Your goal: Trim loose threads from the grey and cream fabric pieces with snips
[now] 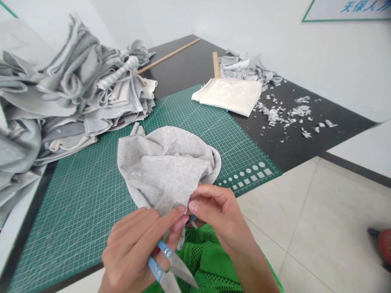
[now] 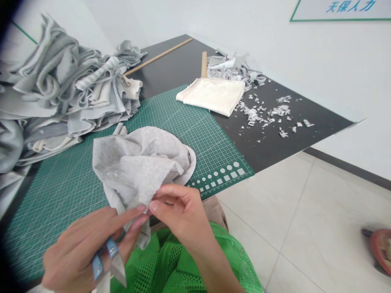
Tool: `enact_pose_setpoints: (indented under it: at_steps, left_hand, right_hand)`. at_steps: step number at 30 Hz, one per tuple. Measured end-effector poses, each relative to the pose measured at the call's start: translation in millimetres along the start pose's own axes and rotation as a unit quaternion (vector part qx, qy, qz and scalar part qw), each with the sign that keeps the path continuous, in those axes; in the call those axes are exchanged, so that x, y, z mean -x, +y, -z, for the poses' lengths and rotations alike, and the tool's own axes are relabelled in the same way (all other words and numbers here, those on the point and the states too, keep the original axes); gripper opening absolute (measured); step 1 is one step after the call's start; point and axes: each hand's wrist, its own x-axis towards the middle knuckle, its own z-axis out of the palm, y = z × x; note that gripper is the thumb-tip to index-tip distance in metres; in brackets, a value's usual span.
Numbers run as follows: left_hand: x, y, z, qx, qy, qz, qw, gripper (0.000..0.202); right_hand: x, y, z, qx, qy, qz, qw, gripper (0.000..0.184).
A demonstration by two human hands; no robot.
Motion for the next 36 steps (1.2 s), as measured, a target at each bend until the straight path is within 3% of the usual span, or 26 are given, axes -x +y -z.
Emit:
enact_pose_setpoints:
  at_steps: [3, 10, 21, 30, 36]
  left_hand:
    - [-4, 4, 0.7, -0.063, 0.045, -0.063, 0.995, 0.035]
    - [-8, 6, 5.4, -0.047, 0.006, -0.09, 0.995, 0.036]
    - [-1, 14, 0.3, -0.066, 0.046, -0.007, 0.997, 0.026]
    - [-6, 13, -4.8, -0.044, 0.076, 0.009, 0.996, 0.012]
    - [-5, 8, -1.5, -0.008, 0.092, -0.02, 0.996, 0.019]
  right_hand:
    - [0, -1, 0, 0.015, 0.002, -0.01, 1.0, 0.013]
    - [1, -12, -3, 0.038, -0.001, -0.04, 0.998, 0.013]
    - [0, -12, -4, 0.015, 0.012, -0.045, 0.999, 0.017]
    - [1, -10, -2, 0.003, 0.004, -0.048, 0.999, 0.014]
    - [-1, -8, -1, -0.017, 0.003, -0.046, 0.999, 0.018]
